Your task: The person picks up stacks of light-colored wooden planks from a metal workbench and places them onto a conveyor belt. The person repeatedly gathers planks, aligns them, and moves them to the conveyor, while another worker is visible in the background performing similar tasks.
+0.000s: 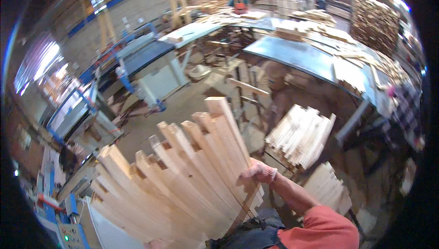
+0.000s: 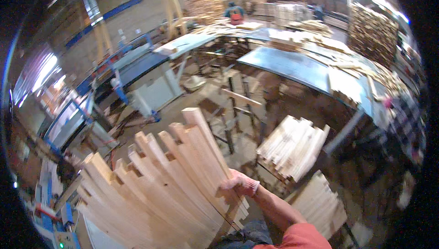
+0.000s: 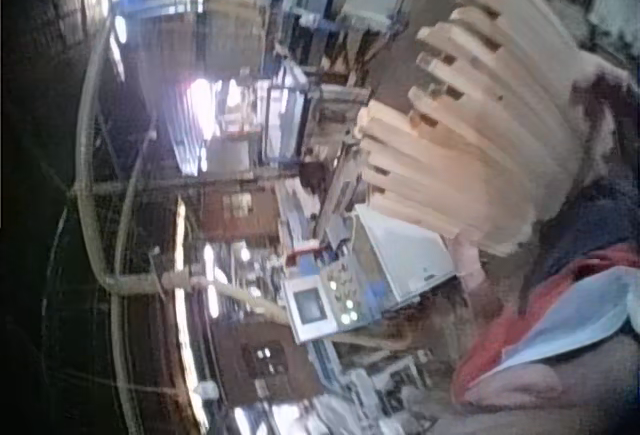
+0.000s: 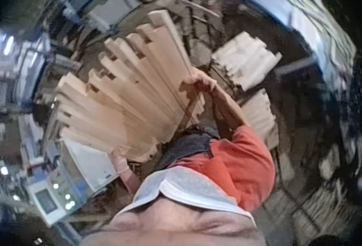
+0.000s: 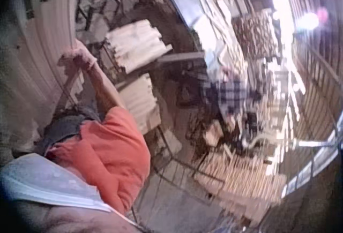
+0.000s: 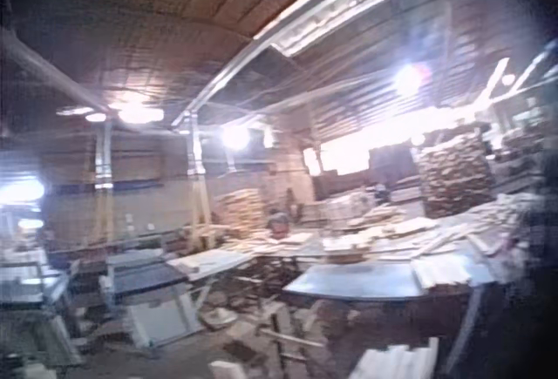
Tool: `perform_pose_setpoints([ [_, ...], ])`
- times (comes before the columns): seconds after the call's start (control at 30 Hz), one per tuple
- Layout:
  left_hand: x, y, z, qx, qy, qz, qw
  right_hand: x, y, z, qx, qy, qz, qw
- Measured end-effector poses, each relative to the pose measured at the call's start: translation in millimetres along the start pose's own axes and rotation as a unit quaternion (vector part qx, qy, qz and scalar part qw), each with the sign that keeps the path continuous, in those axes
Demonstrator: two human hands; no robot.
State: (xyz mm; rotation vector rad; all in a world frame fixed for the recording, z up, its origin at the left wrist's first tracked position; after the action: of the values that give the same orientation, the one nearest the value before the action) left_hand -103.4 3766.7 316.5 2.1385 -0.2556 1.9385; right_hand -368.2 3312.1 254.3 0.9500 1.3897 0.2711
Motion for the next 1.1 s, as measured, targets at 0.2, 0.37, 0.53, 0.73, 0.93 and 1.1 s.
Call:
perform_pose_setpoints([
  [0.2, -24.0, 42.5, 172.6, -0.028, 0.023, -0.072, 0.997, -47.8, -9.6, 180.2, 0.014, 0.047, -0.053, 0.997],
  [0.37, -21.3, 128.5, 356.2, -0.073, -0.088, -0.086, 0.990, -116.6, -38.3, 330.2, 0.014, -0.001, -0.018, 1.000],
  [0.53, 23.2, 242.0, 518.0, -0.187, -0.022, -0.043, 0.981, -168.7, -130.9, 447.1, 0.075, -0.132, -0.164, 0.975],
  [0.73, 59.9, 392.2, 699.6, -0.289, -0.003, -0.032, 0.957, -240.7, -174.9, 590.6, 0.123, -0.210, -0.064, 0.968],
  [0.93, 81.0, 508.6, 878.7, -0.288, -0.024, -0.027, 0.957, -323.3, -165.2, 783.4, 0.102, -0.168, 0.021, 0.980],
  [1.1, 98.1, 566.0, 1012.2, -0.263, -0.018, -0.016, 0.964, -378.0, -220.4, 932.6, 0.174, -0.149, -0.098, 0.968],
])
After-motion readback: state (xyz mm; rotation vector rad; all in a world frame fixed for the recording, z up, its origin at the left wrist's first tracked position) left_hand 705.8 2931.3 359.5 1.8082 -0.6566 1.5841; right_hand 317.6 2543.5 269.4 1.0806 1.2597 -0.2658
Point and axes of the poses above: each hand's wrist, its own z-axis towards the middle knuckle, its own y-axis out of the palm, x = y × z, the point moved 10 cm from there along z, towards the middle knuckle, and after that the axes turned 6 degrees about z, right-handed, at the moved point
